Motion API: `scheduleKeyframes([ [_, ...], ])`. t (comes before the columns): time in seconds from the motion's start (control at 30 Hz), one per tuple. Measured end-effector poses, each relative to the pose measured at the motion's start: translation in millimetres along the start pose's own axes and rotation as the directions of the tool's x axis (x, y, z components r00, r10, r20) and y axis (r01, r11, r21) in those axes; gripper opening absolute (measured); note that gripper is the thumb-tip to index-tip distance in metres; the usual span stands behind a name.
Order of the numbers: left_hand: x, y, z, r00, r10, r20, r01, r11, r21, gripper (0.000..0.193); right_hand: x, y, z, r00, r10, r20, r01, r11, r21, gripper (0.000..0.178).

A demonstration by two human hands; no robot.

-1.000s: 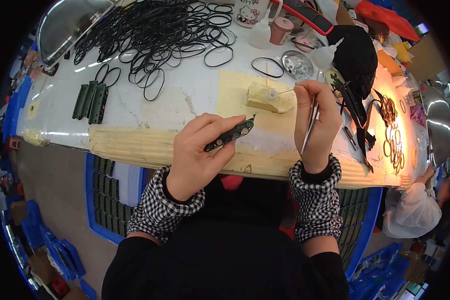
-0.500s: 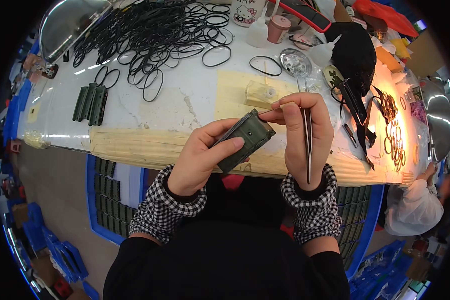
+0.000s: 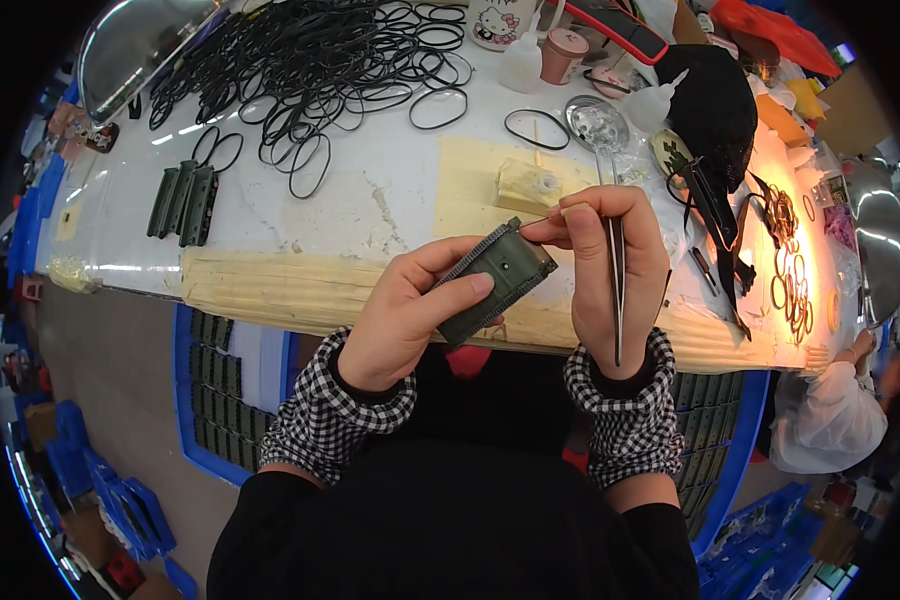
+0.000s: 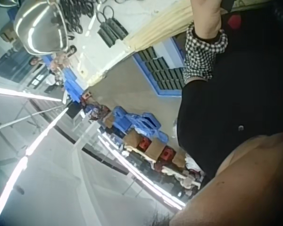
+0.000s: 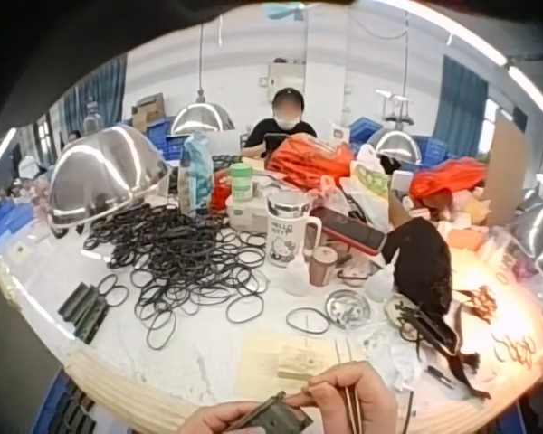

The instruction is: Assembling small green plastic components by inserting wires using a precision manual tool.

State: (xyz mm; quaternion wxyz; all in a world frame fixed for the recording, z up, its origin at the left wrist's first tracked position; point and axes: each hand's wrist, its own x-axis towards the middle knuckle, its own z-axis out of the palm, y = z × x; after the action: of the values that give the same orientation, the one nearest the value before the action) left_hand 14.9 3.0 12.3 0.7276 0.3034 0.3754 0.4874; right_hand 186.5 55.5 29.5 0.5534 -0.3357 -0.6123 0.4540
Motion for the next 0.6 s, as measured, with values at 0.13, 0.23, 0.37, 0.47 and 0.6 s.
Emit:
scheduleKeyframes([
  [0.13, 0.3, -1.3, -1.1, 1.0, 0.008, 0.003, -0.008, 1.0, 0.011, 0.036, 0.2, -1.5, 0.2, 0.999, 0.04, -0.02, -0.039, 0.999, 0.037, 0.008],
  [0.23, -0.7, -0.5, -2.0, 1.0, 0.015, 0.014, -0.015, 1.0, 0.014, 0.035, 3.6, -4.3, -2.1, 0.991, 0.118, -0.063, -0.109, 0.986, 0.123, 0.009],
  [0.37, -0.9, -0.2, 1.7, 0.997, 0.075, 0.013, -0.076, 0.996, 0.05, 0.035, 16.0, 17.5, -16.3, 0.97, -0.156, -0.189, 0.115, 0.97, -0.215, 0.009],
  [0.47, -0.6, -2.1, -0.4, 0.993, 0.11, 0.034, -0.112, 0.991, 0.067, 0.035, 26.2, 23.9, -21.3, 0.913, -0.4, -0.086, 0.271, 0.749, -0.604, 0.005],
  [0.6, -1.6, -3.7, -2.4, 0.99, 0.13, 0.055, -0.134, 0.988, 0.078, 0.035, 26.5, 26.5, -19.2, 0.931, -0.362, 0.043, 0.272, 0.609, -0.745, 0.01],
])
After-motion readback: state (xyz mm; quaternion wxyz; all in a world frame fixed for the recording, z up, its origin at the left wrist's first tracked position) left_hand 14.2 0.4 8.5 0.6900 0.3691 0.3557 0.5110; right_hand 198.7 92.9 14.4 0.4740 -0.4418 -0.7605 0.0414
